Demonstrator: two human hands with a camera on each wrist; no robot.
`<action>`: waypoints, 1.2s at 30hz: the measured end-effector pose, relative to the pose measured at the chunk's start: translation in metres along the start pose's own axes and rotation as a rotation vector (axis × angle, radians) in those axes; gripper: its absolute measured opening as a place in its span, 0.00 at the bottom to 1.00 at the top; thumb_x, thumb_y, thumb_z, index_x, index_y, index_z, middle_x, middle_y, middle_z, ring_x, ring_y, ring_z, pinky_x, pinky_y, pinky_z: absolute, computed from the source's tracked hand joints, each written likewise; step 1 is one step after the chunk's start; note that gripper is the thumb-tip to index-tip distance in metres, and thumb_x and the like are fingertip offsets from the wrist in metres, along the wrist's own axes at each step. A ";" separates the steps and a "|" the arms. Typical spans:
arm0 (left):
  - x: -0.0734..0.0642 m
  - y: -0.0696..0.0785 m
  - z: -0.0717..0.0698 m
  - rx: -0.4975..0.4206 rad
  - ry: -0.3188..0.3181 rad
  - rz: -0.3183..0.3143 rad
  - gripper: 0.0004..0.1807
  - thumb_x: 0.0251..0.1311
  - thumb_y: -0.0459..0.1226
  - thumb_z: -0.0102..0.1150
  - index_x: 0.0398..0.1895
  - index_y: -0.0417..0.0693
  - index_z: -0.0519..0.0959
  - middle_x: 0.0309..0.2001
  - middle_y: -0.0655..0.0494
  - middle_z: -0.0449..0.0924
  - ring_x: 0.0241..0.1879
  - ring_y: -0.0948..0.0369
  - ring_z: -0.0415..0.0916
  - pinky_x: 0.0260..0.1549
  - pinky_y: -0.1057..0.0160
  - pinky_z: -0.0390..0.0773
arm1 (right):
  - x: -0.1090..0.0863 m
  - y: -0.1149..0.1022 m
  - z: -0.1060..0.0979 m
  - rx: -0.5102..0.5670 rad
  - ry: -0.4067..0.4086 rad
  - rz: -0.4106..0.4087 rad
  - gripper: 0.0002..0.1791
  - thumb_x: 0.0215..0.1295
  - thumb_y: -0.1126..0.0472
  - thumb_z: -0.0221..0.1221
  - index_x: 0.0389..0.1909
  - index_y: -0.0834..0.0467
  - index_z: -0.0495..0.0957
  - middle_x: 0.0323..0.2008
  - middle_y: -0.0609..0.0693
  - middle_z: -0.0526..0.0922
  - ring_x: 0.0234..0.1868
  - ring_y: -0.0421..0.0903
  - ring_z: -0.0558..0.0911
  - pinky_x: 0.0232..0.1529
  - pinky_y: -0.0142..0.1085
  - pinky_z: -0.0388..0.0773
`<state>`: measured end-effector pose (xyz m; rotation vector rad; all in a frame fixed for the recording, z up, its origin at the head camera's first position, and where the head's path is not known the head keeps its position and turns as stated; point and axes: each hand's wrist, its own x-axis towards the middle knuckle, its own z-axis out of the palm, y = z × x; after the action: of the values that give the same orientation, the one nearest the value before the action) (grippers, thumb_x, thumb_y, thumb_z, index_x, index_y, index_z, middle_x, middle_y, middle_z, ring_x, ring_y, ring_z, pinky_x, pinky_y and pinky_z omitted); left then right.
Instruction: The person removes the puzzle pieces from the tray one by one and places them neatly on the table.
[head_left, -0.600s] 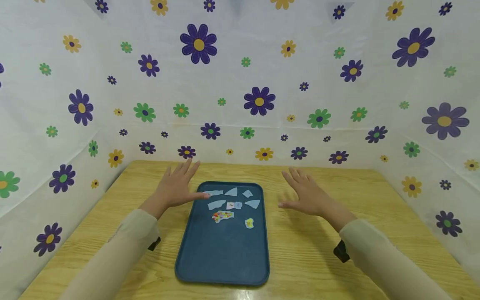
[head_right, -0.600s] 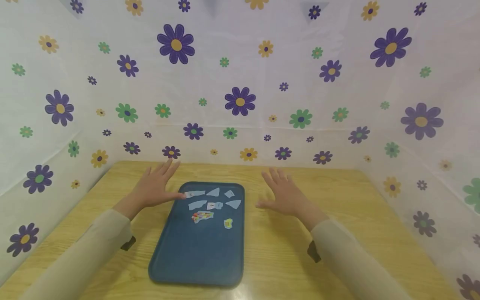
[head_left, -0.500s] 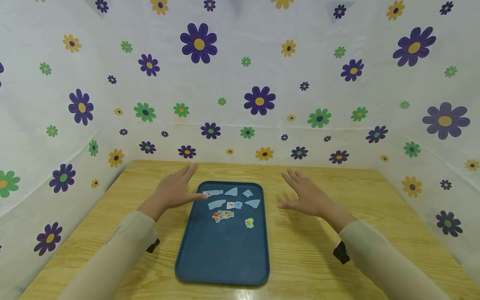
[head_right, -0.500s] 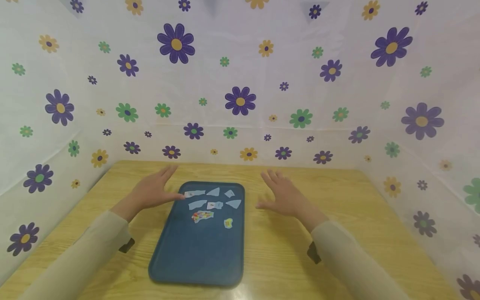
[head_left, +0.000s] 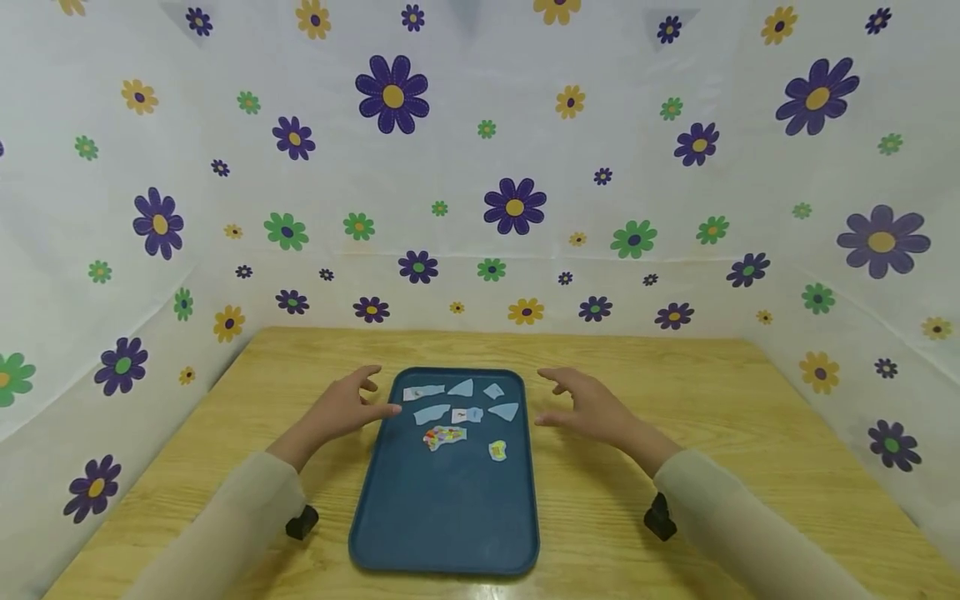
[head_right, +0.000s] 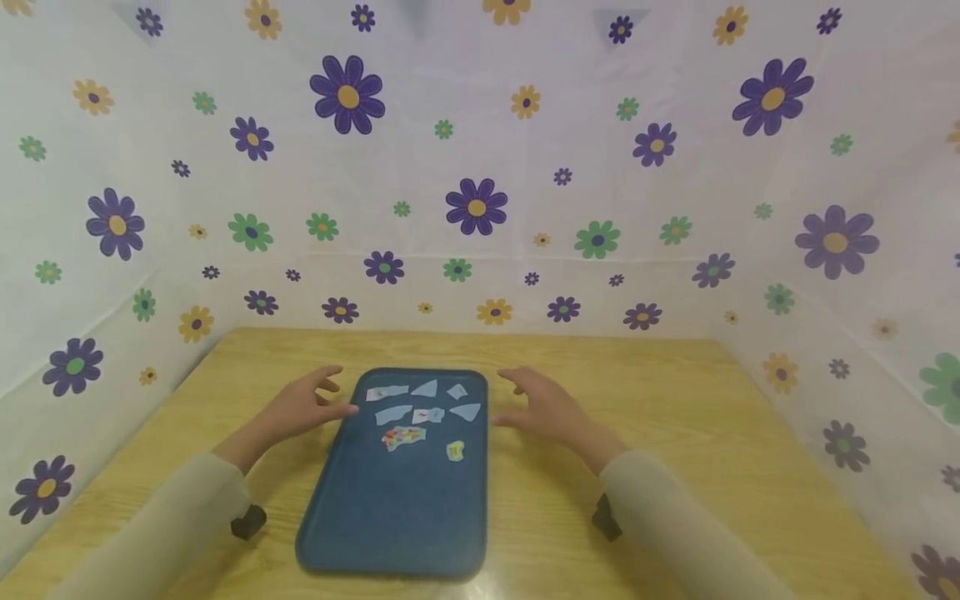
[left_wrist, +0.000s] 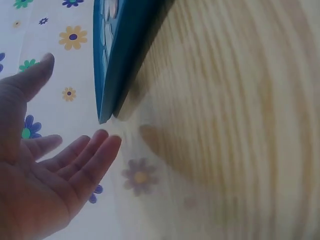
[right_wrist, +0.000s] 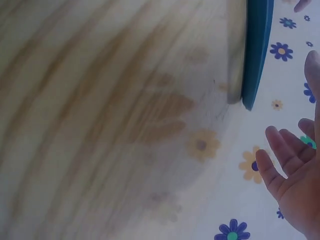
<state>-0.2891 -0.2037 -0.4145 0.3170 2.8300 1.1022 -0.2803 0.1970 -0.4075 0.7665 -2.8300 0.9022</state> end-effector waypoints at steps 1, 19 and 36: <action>0.000 -0.001 0.001 -0.033 -0.004 -0.019 0.52 0.53 0.57 0.69 0.73 0.41 0.56 0.60 0.34 0.69 0.42 0.48 0.81 0.39 0.50 0.82 | 0.001 -0.001 0.002 0.025 -0.003 0.007 0.41 0.56 0.48 0.70 0.67 0.59 0.68 0.61 0.57 0.73 0.52 0.53 0.78 0.51 0.52 0.76; -0.004 -0.011 0.017 -0.411 -0.013 -0.207 0.39 0.56 0.35 0.70 0.68 0.36 0.62 0.43 0.43 0.73 0.35 0.55 0.78 0.29 0.57 0.84 | 0.020 -0.009 0.039 0.344 -0.030 0.165 0.32 0.54 0.54 0.72 0.59 0.61 0.76 0.50 0.54 0.76 0.37 0.46 0.75 0.36 0.36 0.76; -0.001 -0.013 0.024 -0.416 -0.007 -0.206 0.35 0.54 0.29 0.69 0.66 0.37 0.65 0.38 0.45 0.72 0.31 0.55 0.76 0.26 0.57 0.83 | 0.034 -0.009 0.048 0.241 -0.060 0.205 0.29 0.49 0.60 0.75 0.54 0.60 0.79 0.47 0.49 0.79 0.32 0.45 0.72 0.32 0.36 0.69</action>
<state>-0.2864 -0.1975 -0.4405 -0.0040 2.4687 1.5830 -0.3015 0.1486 -0.4350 0.5380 -2.9268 1.2902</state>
